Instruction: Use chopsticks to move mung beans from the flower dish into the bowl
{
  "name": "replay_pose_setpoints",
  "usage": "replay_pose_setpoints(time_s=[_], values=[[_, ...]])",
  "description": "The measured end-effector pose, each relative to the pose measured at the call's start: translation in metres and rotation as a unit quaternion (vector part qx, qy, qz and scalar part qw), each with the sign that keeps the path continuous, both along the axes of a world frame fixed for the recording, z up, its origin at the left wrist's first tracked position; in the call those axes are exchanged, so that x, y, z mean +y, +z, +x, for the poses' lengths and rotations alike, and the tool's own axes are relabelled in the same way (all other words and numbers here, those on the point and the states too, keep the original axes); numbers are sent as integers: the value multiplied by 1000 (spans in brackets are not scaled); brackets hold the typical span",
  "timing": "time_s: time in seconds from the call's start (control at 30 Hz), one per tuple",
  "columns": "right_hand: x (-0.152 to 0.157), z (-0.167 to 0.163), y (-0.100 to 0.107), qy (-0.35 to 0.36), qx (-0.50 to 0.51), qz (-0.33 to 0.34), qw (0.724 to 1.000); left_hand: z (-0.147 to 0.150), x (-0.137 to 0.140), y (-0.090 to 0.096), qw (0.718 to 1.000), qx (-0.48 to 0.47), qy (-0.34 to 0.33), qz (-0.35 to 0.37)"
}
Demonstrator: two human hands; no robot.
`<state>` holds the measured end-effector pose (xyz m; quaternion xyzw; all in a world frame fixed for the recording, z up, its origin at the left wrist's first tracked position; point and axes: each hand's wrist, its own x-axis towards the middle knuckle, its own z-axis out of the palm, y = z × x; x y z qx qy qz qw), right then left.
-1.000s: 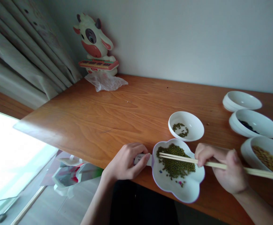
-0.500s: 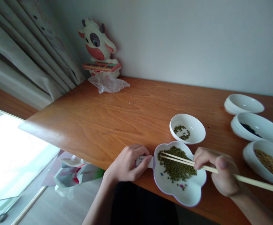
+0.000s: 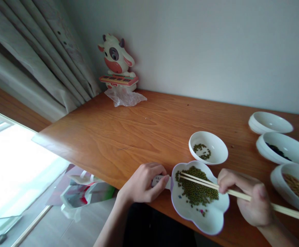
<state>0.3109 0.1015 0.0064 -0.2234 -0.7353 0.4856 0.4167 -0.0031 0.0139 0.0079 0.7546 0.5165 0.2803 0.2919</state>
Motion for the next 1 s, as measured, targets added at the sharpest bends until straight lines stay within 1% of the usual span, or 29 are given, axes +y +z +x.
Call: replay_pose_setpoints(time_s=[0.13,0.3,0.6,0.8,1.0], values=[[1,-2,5,-4,-5,1,1000,0,0,0,1000,-1,0,-2],[0,0,-1,-23,-26,-6,999,1,0,-2,1000,2,2,6],[-2,5,-10,-19,-39,-29,999,1,-1,-2,1000,-1,2,-8],[-1,4,-11,-22,-16,-19,999,1,-2,-3,1000,-1,5,-12],[0,-1,-4,-21,13,-4,1000,0,-2,-4,1000,-1,4,-12]])
